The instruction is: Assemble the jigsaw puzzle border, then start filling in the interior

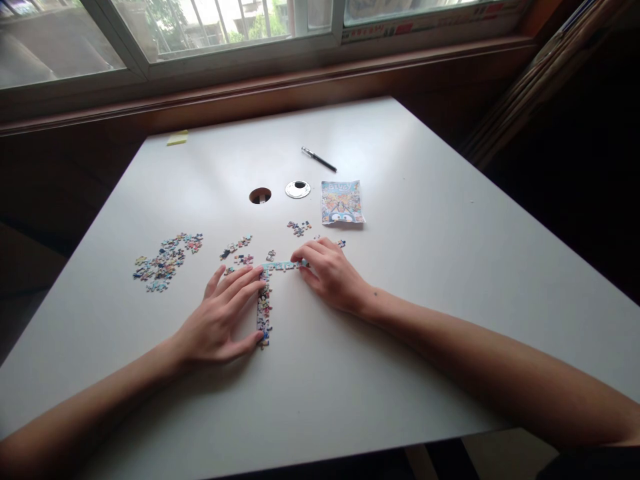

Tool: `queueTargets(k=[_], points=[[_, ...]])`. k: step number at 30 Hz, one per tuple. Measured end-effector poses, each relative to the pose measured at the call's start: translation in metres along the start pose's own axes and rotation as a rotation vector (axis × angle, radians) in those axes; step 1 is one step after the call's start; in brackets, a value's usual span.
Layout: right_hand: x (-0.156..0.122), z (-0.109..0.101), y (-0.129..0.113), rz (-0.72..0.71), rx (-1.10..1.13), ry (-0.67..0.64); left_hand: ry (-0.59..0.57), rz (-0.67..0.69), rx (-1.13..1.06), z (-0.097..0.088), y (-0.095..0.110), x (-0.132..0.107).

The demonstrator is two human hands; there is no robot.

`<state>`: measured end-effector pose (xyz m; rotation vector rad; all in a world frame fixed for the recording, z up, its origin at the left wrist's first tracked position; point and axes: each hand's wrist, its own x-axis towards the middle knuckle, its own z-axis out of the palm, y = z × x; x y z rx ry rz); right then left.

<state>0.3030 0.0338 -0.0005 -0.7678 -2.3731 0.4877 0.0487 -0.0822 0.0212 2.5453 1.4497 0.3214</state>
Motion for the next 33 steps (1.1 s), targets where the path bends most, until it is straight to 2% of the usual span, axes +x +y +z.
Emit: queueTargets(k=[9, 14, 17, 22, 26, 30, 33], points=[[0.0023, 0.0003, -0.001, 0.029, 0.091, 0.045, 0.002, 0.011, -0.007, 0.0003, -0.0011, 0.0003], [0.0026, -0.0012, -0.0027, 0.067, 0.067, 0.073, 0.005, 0.008, -0.001, 0.0002, -0.0012, -0.0008], [0.0023, -0.0016, -0.0037, 0.031, 0.042, 0.064, -0.001, 0.006, -0.002, 0.0004, -0.0013, -0.0009], [0.0001, 0.0012, -0.0072, -0.091, -0.037, -0.082, -0.006, 0.015, -0.007, 0.0019, -0.0025, -0.0003], [-0.0018, 0.0054, -0.0071, -0.116, -0.079, -0.202, -0.007, 0.011, -0.007, 0.0012, -0.0014, 0.0001], [-0.0011, 0.0047, -0.0072, -0.101, -0.073, -0.225, -0.023, 0.005, 0.009, -0.0009, 0.0002, 0.0001], [0.0008, 0.001, -0.0077, -0.089, 0.003, -0.169, -0.024, 0.01, 0.008, -0.0015, 0.0003, -0.0003]])
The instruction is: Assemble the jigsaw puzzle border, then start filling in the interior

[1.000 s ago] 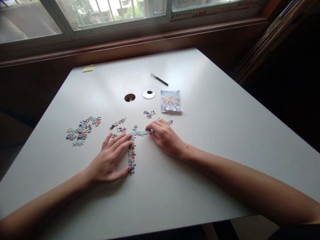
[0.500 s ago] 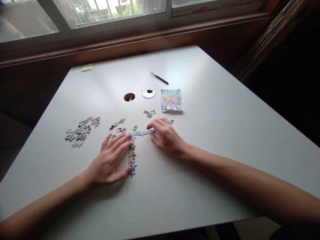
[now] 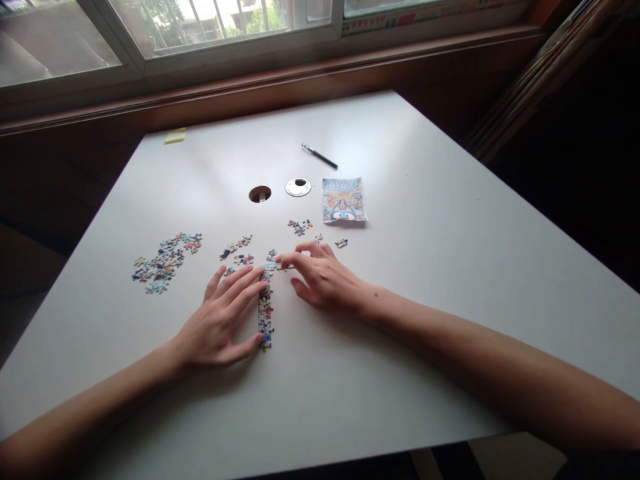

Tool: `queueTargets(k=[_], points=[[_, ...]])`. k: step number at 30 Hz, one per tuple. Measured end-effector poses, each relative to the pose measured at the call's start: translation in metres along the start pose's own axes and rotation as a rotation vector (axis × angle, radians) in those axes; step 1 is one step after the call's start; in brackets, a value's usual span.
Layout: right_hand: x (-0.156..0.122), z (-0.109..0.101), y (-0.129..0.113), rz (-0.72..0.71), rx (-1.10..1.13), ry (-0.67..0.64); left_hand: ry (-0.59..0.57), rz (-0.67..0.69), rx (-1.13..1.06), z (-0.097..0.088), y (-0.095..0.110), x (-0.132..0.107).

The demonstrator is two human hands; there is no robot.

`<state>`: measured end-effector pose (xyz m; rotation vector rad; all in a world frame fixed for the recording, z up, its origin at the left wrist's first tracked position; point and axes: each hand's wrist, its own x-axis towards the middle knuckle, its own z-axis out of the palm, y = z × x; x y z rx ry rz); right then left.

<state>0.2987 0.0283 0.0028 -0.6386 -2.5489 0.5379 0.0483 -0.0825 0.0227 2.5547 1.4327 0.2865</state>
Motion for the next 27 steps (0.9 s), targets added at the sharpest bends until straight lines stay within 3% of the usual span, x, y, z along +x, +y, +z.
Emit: queueTargets(k=[6, 9, 15, 27], points=[[-0.0019, -0.0023, 0.0063, 0.159, 0.045, 0.276, 0.018, -0.01, -0.007, 0.0006, -0.0003, -0.0009], [-0.0036, -0.0006, 0.0091, 0.227, 0.021, 0.256, 0.018, -0.015, -0.009, 0.0004, 0.0, -0.0013], [-0.0027, -0.0009, 0.0066, 0.225, 0.042, 0.21, 0.019, -0.007, 0.01, 0.0016, -0.0004, -0.0007], [-0.0001, -0.0035, 0.0082, 0.29, 0.085, 0.257, 0.071, -0.008, -0.024, 0.0017, -0.0005, -0.0014]])
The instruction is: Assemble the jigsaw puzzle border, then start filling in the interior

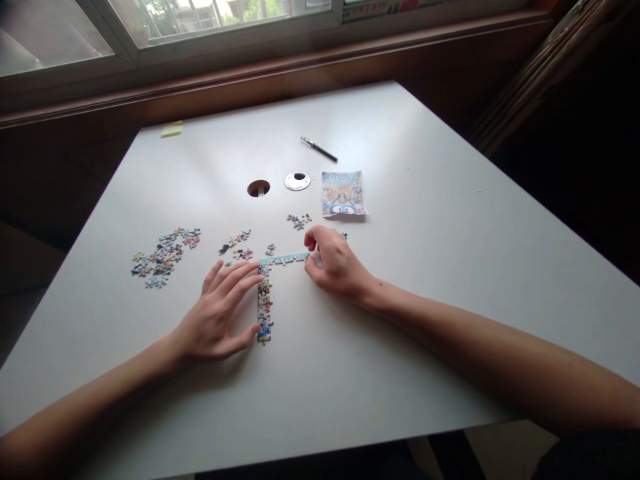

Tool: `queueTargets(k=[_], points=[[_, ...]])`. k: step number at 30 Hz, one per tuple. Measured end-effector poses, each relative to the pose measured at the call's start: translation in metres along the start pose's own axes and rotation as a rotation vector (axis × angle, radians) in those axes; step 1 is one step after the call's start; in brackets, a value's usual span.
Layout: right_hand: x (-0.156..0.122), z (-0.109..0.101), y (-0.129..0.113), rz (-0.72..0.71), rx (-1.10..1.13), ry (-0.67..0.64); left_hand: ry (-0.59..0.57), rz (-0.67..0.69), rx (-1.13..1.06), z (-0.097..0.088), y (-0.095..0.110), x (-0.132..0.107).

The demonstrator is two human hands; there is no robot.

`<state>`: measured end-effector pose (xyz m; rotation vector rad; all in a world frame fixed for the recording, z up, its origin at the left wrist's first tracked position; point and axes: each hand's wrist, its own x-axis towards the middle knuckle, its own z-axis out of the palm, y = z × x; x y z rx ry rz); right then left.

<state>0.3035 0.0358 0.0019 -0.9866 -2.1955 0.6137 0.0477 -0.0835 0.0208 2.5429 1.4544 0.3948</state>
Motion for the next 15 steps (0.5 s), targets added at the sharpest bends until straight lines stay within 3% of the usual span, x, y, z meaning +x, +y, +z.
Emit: queueTargets(k=[15], points=[[0.0015, -0.0014, -0.0024, 0.012, 0.002, -0.021, -0.004, -0.004, -0.028, -0.0001, -0.0013, -0.0002]])
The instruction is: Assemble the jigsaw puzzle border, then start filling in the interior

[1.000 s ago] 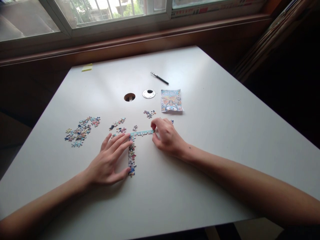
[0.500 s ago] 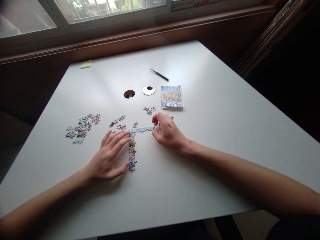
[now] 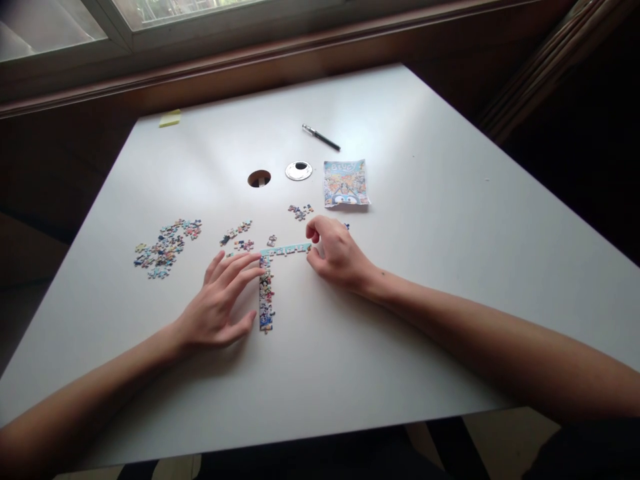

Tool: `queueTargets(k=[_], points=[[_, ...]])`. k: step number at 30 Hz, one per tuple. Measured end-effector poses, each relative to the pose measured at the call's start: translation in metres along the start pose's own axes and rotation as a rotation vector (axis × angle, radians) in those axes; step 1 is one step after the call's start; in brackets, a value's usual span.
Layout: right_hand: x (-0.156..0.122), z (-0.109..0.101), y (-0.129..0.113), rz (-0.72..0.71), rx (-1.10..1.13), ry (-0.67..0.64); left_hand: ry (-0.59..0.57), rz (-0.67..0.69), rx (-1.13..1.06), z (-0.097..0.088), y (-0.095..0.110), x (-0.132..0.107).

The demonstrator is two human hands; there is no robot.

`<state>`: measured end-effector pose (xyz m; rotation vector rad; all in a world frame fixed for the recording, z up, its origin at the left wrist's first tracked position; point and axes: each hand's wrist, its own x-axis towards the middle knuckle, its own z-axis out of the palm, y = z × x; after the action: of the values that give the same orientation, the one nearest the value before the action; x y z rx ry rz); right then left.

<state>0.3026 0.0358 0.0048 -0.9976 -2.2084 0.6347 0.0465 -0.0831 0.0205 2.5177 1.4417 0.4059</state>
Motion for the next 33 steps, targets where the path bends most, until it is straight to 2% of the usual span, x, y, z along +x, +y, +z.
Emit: queueTargets(k=[10, 16, 22, 24, 27, 30, 33], points=[[0.0, -0.001, 0.001, 0.005, -0.008, -0.011, 0.023, -0.002, -0.015, -0.004, 0.004, 0.001], [-0.001, -0.001, 0.001, 0.02, 0.004, -0.002, 0.076, -0.018, -0.039, -0.002, 0.002, 0.0], [-0.001, -0.001, -0.001, 0.04, 0.036, -0.008, 0.097, 0.063, -0.045, -0.003, 0.004, -0.001], [0.001, -0.003, -0.001, 0.086, 0.085, 0.029, 0.109, 0.106, -0.043, -0.003, 0.004, -0.002], [0.009, -0.012, 0.001, 0.203, 0.142, 0.174, 0.128, 0.136, -0.038, -0.002, 0.004, -0.003], [0.021, -0.026, 0.007, 0.24, 0.086, 0.352, 0.125, 0.137, -0.038, -0.001, 0.003, -0.003], [0.034, -0.043, 0.018, 0.239, -0.017, 0.418, 0.126, 0.148, -0.04, -0.001, 0.004, -0.003]])
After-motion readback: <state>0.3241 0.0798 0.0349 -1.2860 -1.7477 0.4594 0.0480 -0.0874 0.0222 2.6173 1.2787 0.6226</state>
